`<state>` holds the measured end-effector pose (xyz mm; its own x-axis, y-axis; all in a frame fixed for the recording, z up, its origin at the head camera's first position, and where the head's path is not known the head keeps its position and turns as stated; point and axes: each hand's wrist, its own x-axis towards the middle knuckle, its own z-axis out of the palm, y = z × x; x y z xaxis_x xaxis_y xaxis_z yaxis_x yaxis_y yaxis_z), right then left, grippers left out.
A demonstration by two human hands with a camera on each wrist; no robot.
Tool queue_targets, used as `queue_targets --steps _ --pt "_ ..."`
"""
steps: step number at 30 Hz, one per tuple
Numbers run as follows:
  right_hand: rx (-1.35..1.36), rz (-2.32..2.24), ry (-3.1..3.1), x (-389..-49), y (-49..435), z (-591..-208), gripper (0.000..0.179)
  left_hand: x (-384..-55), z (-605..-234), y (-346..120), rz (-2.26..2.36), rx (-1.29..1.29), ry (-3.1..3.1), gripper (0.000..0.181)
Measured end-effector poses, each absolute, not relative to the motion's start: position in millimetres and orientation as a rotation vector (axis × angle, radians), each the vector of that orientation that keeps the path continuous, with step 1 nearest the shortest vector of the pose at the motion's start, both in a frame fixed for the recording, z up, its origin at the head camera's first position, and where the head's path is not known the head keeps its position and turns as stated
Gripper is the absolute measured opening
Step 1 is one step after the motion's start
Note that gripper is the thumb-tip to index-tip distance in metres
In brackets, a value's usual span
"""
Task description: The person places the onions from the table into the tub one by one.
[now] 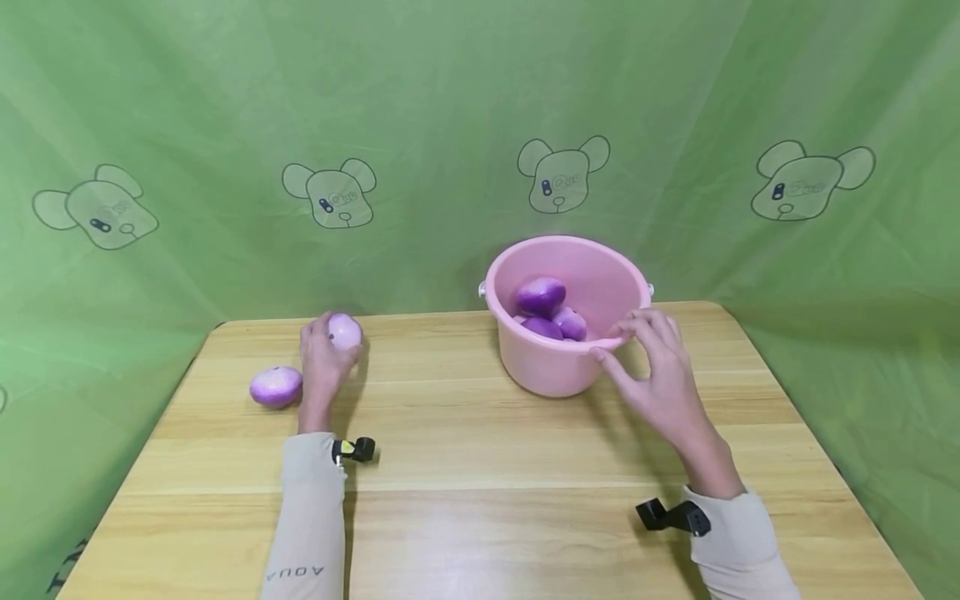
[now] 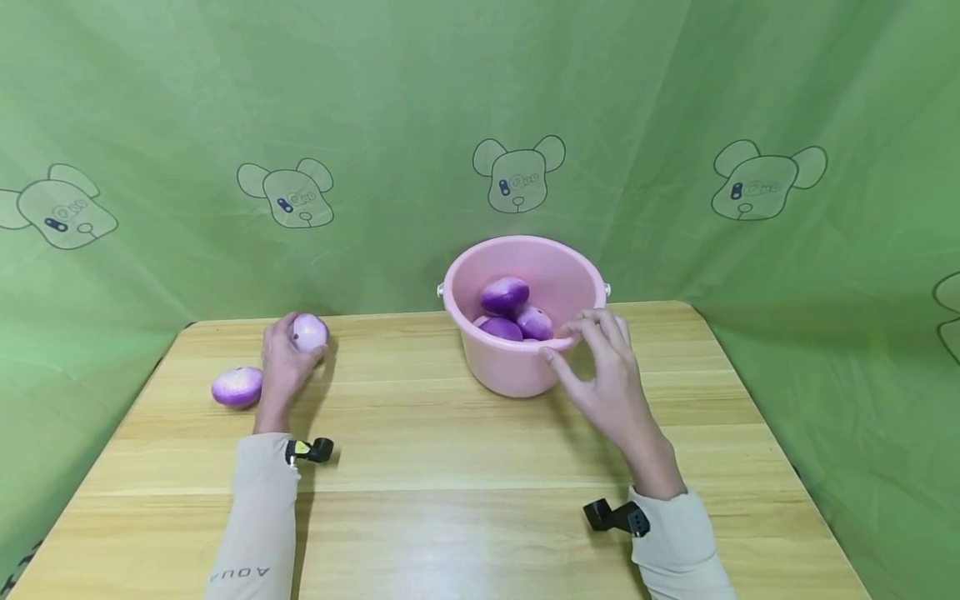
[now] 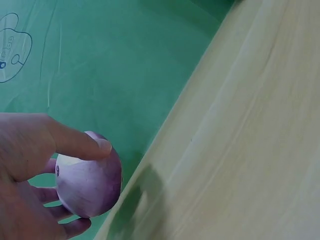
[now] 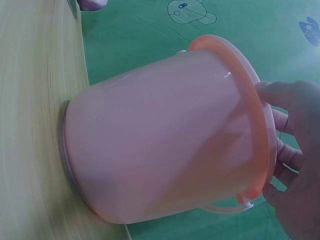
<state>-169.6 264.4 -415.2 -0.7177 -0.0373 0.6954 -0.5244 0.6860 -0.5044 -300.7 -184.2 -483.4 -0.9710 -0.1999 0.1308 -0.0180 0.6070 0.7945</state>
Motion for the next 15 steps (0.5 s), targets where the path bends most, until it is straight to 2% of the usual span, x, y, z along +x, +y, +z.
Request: queue_targets --steps 15 --pt "0.432 0.939 -2.221 -169.1 264.5 -415.2 0.033 -295.3 -471.4 -181.7 -1.349 0.179 -2.607 0.085"
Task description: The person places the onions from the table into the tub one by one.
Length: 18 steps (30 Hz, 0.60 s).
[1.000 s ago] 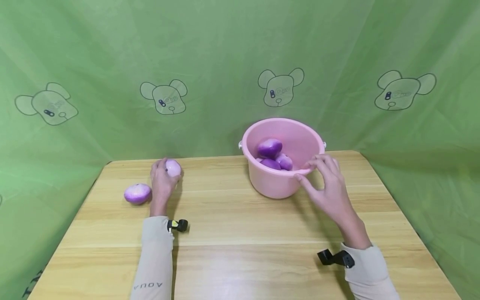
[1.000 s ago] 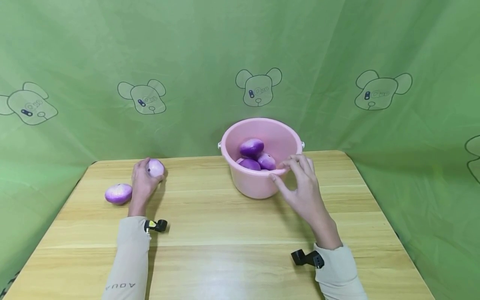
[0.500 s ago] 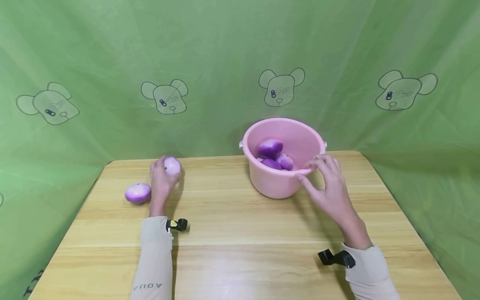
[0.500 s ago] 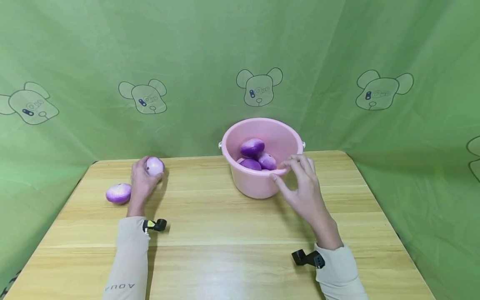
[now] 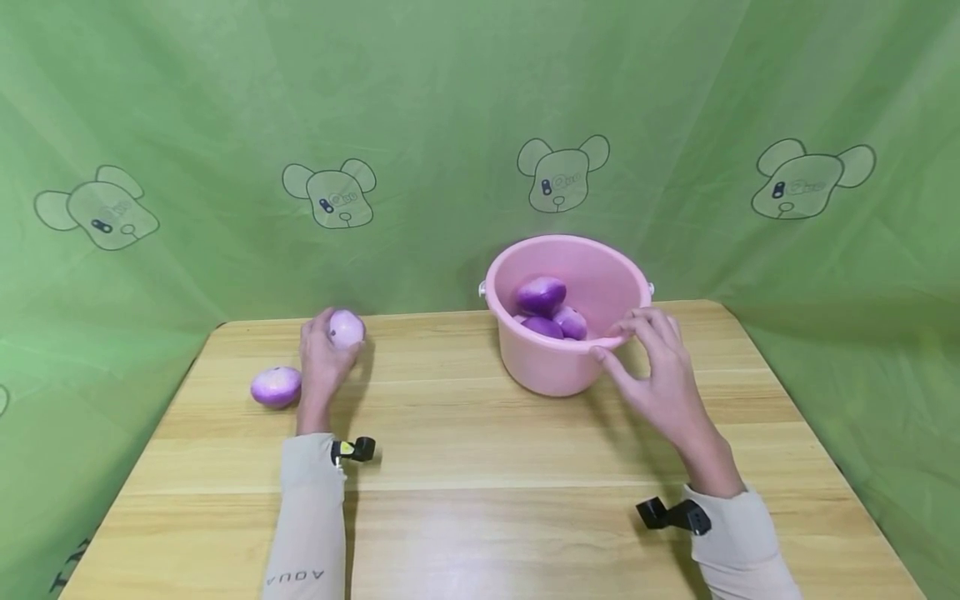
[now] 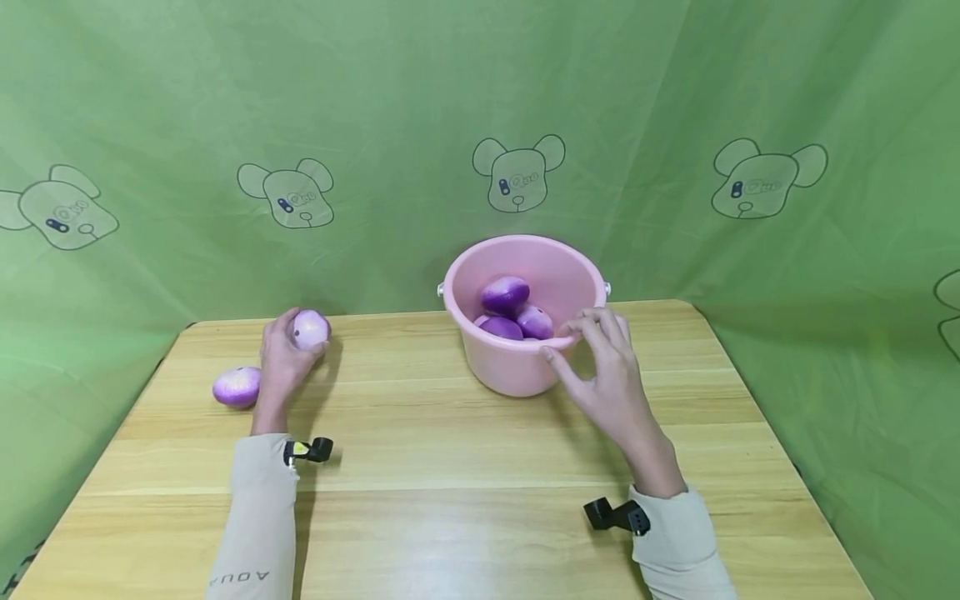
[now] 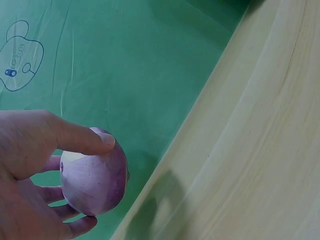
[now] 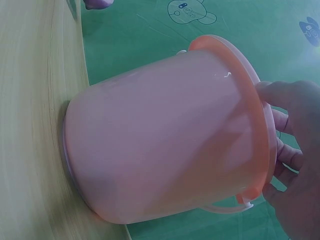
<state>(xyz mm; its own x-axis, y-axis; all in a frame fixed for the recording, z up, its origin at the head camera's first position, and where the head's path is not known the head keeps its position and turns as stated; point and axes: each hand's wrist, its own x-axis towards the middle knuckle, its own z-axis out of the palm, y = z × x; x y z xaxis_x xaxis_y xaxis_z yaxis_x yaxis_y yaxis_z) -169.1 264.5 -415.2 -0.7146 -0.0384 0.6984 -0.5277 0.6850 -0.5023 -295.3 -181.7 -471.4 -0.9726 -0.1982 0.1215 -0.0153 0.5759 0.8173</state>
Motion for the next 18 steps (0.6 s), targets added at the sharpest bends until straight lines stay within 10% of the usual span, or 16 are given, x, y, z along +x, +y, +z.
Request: queue_targets --steps 18 --pt "0.427 0.955 -2.229 -169.4 264.9 -415.1 0.031 -289.5 -453.1 -176.7 -1.4 0.162 -2.557 0.085"
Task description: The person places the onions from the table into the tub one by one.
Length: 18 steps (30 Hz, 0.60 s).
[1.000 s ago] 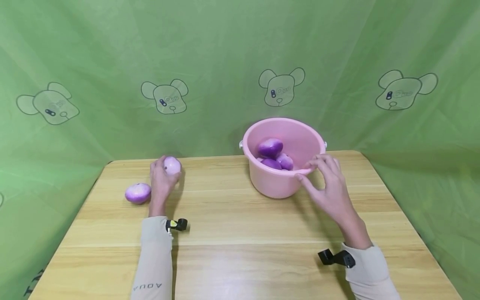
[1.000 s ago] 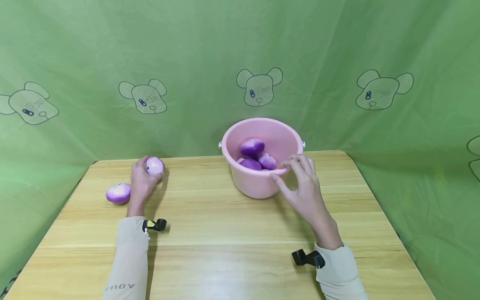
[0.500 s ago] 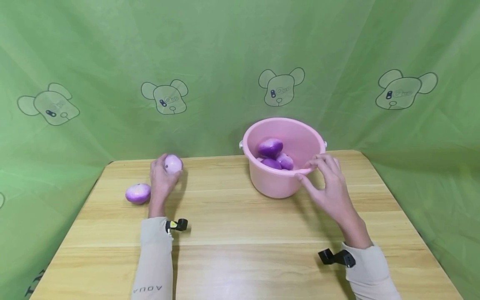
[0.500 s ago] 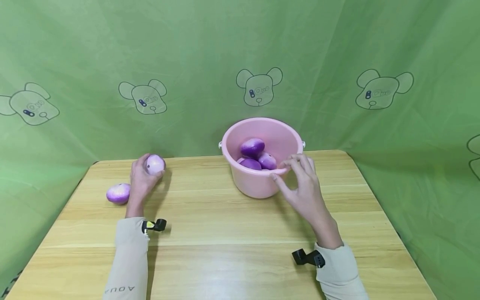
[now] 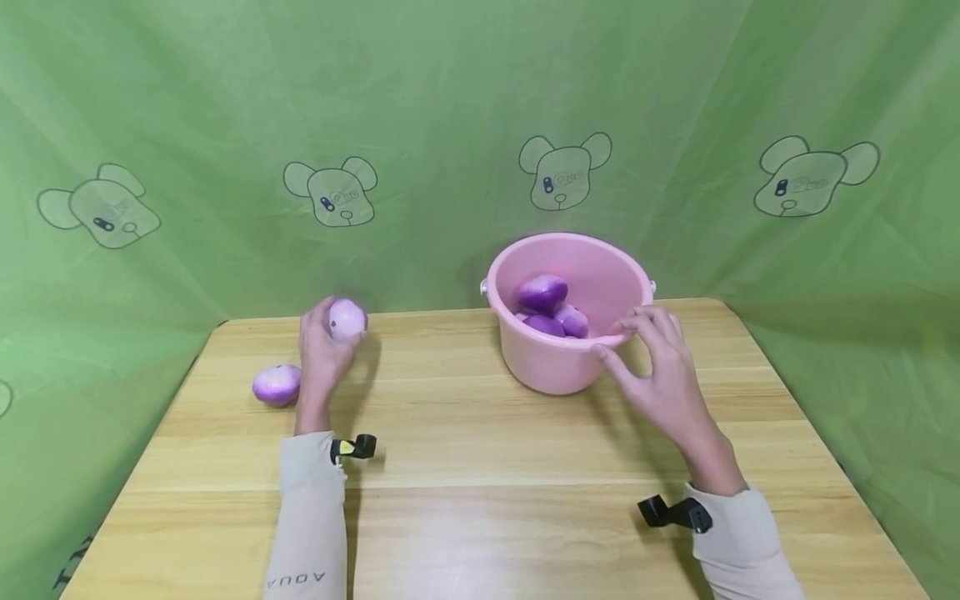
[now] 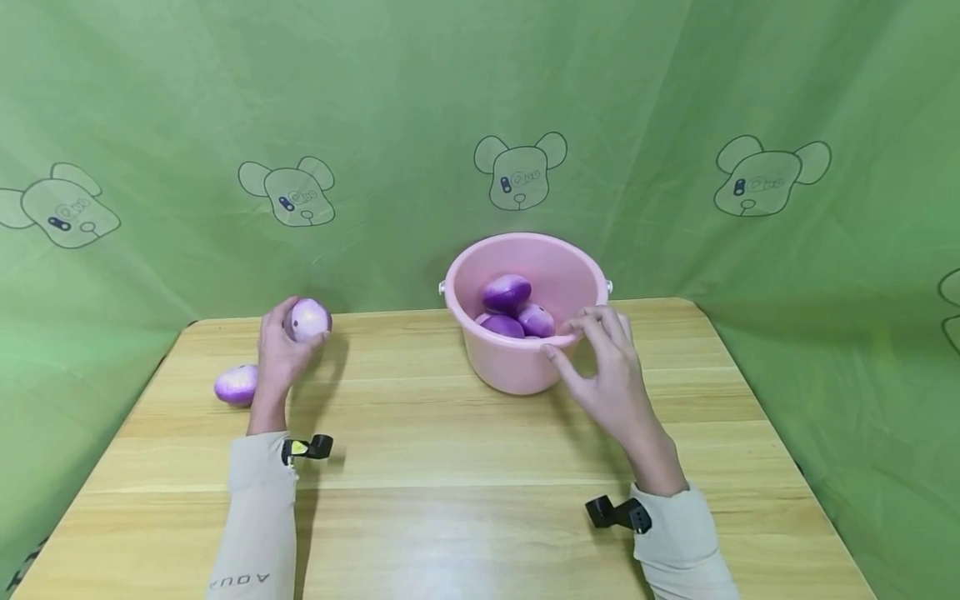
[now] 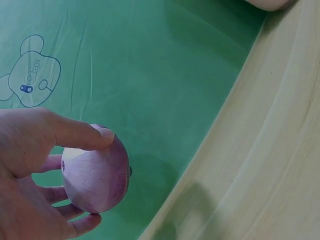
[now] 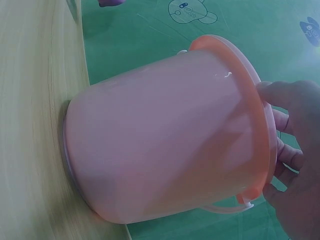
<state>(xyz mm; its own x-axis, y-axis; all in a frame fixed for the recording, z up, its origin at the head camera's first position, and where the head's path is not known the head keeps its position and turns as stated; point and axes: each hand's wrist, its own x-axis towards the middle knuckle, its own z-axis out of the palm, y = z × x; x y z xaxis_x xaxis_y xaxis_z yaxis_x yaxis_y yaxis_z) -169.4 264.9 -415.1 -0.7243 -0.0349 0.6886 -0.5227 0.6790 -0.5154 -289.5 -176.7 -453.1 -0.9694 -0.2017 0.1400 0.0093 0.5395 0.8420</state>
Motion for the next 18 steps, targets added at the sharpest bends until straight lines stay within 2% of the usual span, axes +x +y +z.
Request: queue_targets --steps 18 --pt "0.436 0.947 -2.21 -169.8 264.4 -414.7 0.032 -280.8 -433.8 -174.8 -1.422 0.093 -2.492 0.084"
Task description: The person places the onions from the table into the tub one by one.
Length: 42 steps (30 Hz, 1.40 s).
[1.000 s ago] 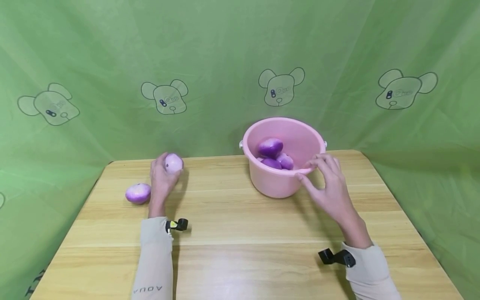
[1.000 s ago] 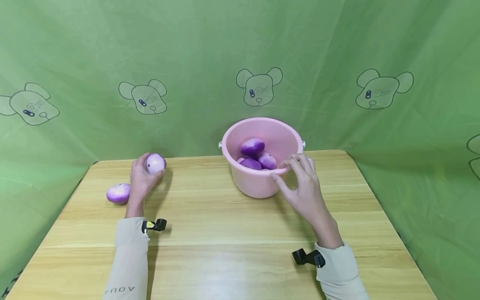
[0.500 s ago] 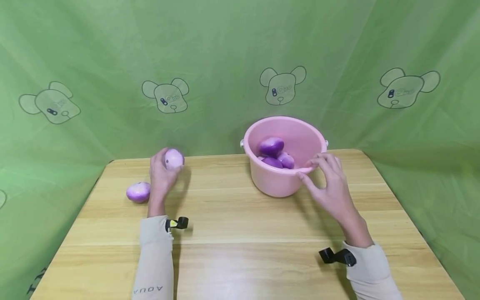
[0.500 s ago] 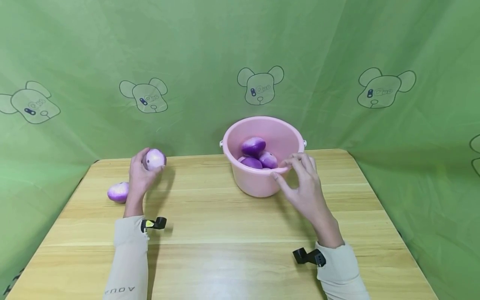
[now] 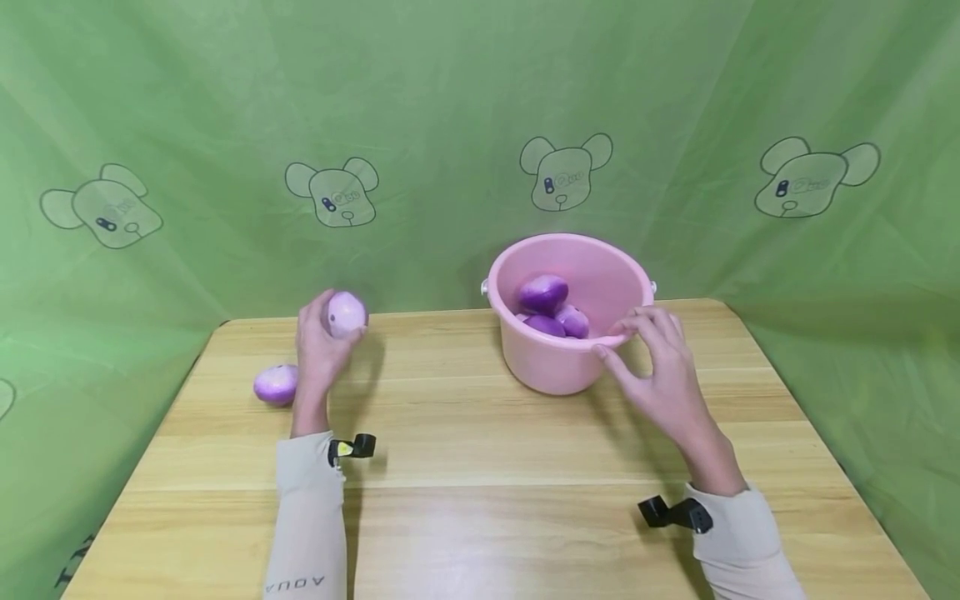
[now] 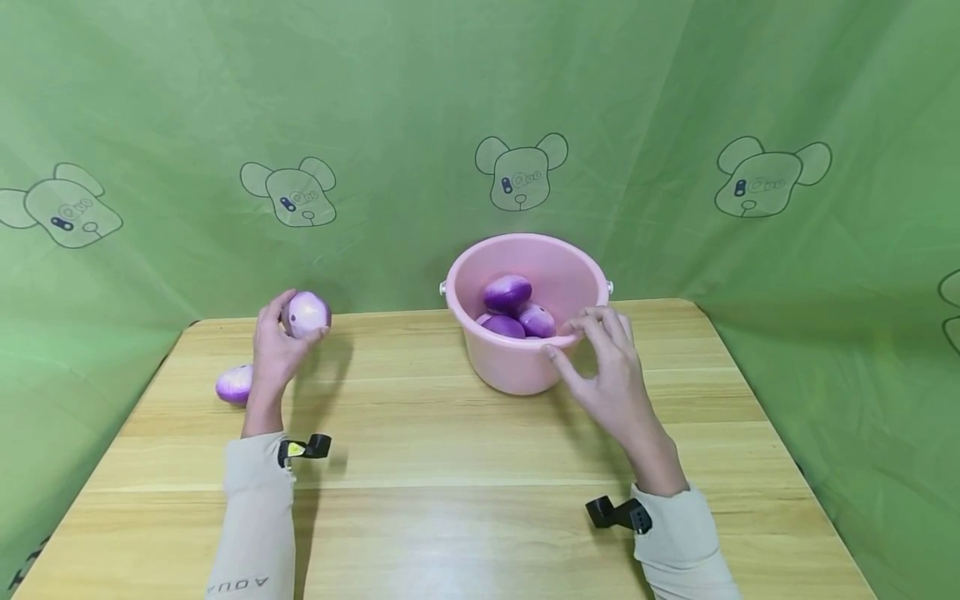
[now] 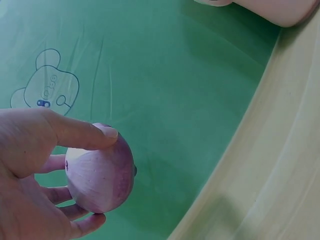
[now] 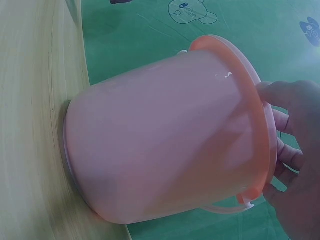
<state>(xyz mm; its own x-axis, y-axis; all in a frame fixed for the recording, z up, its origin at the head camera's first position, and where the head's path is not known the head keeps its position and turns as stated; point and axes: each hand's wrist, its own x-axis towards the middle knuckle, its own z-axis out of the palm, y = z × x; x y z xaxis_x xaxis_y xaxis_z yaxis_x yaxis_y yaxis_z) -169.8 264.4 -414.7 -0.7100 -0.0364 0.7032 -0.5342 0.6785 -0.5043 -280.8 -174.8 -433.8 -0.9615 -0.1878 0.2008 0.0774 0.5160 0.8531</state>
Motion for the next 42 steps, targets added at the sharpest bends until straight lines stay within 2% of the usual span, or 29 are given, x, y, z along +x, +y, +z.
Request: queue_targets --steps 42 --pt "0.422 0.951 -2.233 -169.9 264.5 -413.8 0.031 -257.3 -392.7 -160.7 -1.373 -0.125 -2.321 0.081"
